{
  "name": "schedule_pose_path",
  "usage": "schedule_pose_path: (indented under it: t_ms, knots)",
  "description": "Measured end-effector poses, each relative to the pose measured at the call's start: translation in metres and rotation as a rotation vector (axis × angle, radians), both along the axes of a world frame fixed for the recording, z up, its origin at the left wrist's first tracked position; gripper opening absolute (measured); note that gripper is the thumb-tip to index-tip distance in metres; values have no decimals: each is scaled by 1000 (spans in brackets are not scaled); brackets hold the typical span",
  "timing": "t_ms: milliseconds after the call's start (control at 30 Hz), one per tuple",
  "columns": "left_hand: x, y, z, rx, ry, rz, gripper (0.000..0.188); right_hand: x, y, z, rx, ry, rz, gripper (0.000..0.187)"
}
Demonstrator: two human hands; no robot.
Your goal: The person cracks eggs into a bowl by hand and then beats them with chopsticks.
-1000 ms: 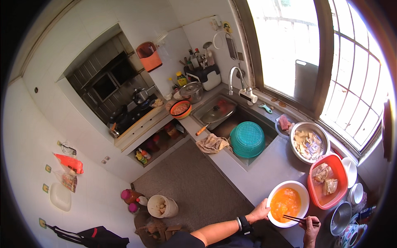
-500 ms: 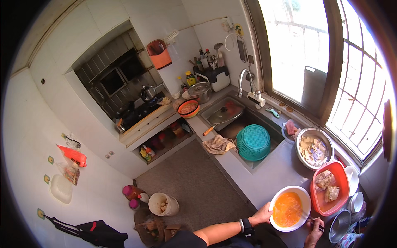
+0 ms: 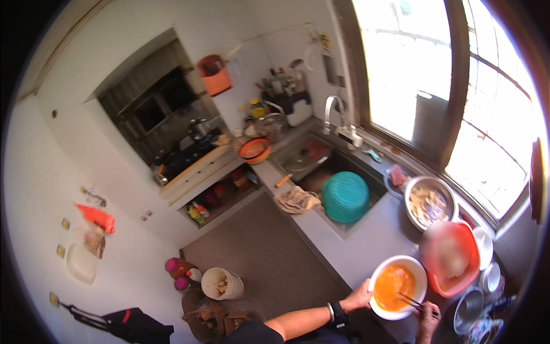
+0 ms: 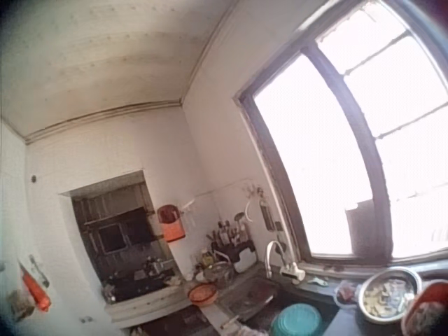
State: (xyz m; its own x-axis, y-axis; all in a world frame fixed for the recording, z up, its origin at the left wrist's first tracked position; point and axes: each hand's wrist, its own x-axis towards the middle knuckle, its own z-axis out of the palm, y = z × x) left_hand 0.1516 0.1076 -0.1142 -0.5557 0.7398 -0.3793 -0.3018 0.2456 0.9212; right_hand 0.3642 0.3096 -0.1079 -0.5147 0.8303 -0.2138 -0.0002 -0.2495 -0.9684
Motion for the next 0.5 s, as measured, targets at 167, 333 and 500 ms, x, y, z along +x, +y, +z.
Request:
schedule_pose_path:
  t_ms: [167, 333, 500]
  knots:
    - [-9, -14, 12, 33, -140, 34, 31, -32, -3, 37, -51, 67, -130, 11]
    - [-2, -10, -3, -1, -68, 100, 25, -10, -4, 49, -95, 69, 4, 14]
    - [1, -11, 5, -21, -73, 80, 26, 2, -13, 62, -90, -3, 142, 15]
